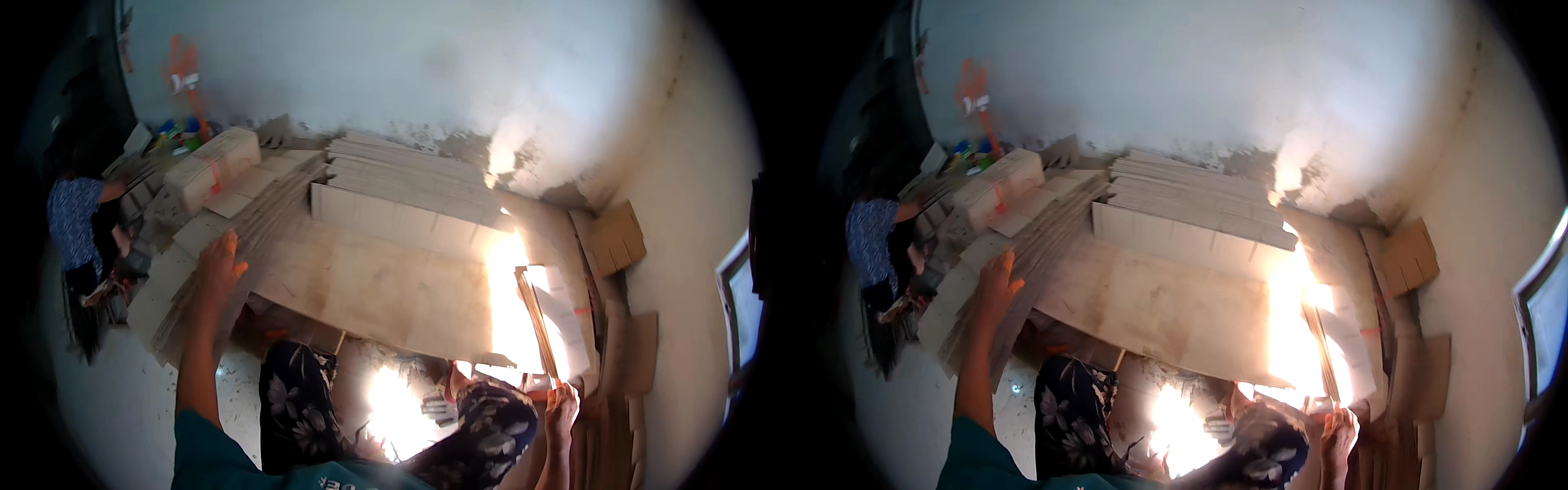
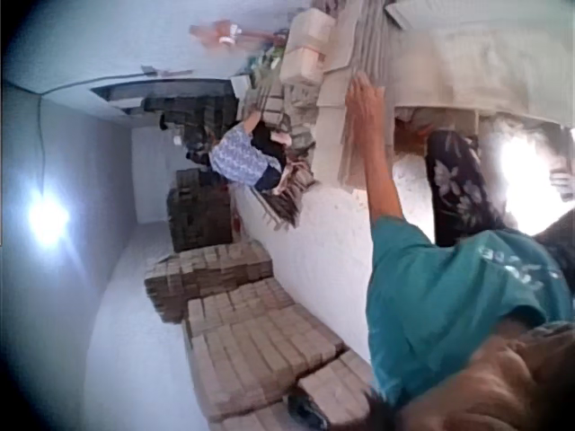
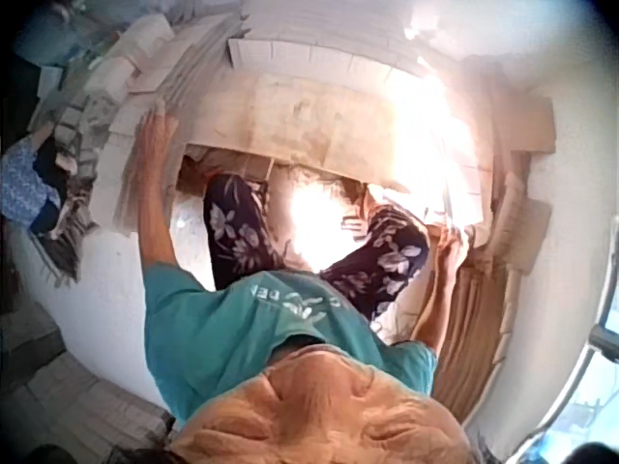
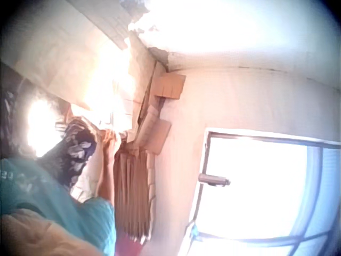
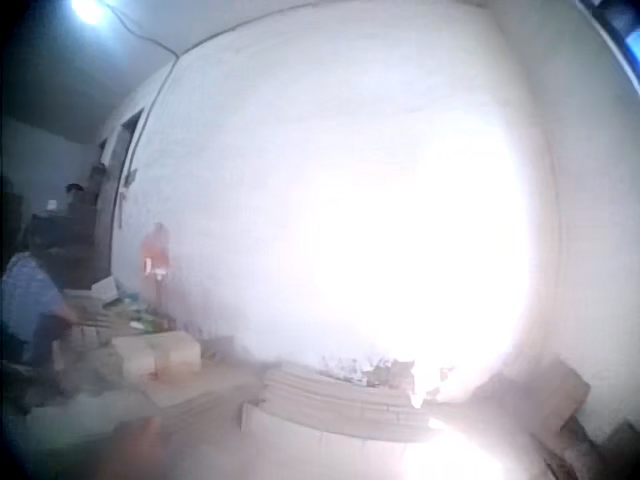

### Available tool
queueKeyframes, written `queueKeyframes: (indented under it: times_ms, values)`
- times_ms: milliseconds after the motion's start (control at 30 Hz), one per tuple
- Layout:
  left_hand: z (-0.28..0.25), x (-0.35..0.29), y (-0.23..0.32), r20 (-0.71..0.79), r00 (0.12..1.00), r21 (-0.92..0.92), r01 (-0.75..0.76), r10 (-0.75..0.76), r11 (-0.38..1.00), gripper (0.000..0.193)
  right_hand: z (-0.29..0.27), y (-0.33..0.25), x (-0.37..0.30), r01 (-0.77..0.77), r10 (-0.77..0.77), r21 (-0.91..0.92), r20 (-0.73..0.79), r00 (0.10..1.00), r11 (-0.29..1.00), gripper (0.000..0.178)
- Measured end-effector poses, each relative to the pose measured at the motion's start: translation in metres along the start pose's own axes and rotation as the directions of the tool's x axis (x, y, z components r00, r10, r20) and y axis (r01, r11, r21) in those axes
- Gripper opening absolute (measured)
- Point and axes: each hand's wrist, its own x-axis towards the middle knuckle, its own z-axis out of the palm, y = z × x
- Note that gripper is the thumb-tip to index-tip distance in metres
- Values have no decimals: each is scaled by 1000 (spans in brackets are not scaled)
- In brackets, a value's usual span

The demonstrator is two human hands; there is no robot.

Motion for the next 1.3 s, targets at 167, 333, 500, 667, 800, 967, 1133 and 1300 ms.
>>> queueKeyframes:
  times_ms: [167,333,500,667,800,967,1133,1300]
  values:
    - [16,-25,91,-20,958,-451,-265,287,853,59,-15,-8,-23,-58,59,34,-35,998,998,22]
    - [25,-13,178,55,934,-617,-246,353,748,52,-2,2,4,-43,47,26,-178,983,999,6]
    - [38,19,248,41,895,-692,-296,445,659,41,36,18,53,-185,207,-208,93,974,961,27]
    - [59,61,294,3,887,-671,-341,462,658,38,94,47,80,-136,116,-392,-75,990,910,83]
    - [98,98,310,-42,882,-612,-395,470,685,40,122,60,88,-200,270,-373,146,952,906,80]
    - [151,147,326,-32,888,-593,-386,459,707,49,97,90,104,74,-66,-51,132,989,996,30]
    - [193,195,346,-102,869,-546,-455,483,703,63,85,100,116,39,-36,-66,39,999,997,23]
    - [225,222,362,-95,893,-347,-443,439,827,58,85,82,122,-116,120,-35,173,978,993,34]
